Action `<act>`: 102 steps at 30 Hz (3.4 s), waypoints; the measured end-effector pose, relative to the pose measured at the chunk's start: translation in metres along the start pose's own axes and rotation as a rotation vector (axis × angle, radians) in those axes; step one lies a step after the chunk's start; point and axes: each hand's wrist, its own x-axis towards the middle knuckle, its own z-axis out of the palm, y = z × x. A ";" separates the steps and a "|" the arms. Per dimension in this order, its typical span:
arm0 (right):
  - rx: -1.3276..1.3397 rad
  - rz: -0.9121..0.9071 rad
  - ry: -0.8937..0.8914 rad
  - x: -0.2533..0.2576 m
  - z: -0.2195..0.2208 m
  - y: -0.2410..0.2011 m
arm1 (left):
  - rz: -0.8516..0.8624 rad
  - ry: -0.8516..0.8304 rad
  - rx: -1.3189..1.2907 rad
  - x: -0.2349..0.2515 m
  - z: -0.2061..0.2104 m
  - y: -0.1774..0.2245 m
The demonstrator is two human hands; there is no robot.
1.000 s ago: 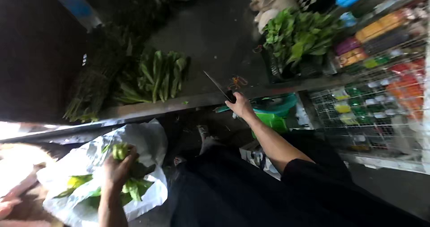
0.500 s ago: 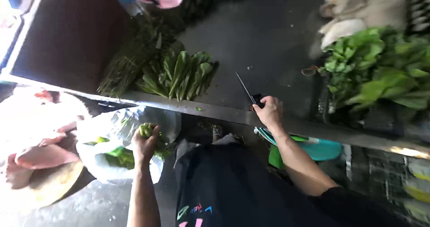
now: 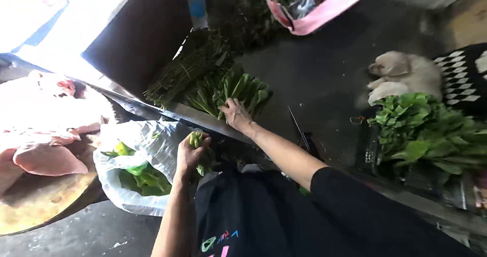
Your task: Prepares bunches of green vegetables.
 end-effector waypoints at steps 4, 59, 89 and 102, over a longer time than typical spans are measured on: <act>-0.031 -0.009 0.002 0.017 0.000 -0.005 | -0.102 0.013 -0.023 0.011 -0.020 -0.018; 0.314 -0.148 0.309 -0.012 -0.131 -0.118 | 0.325 -0.284 -0.375 0.094 -0.038 0.008; 0.908 0.138 0.122 -0.153 -0.126 -0.019 | 0.055 -0.270 -0.383 0.001 0.100 0.072; 0.962 0.118 0.373 -0.270 -0.113 0.040 | 0.147 -0.304 0.313 -0.064 0.196 0.111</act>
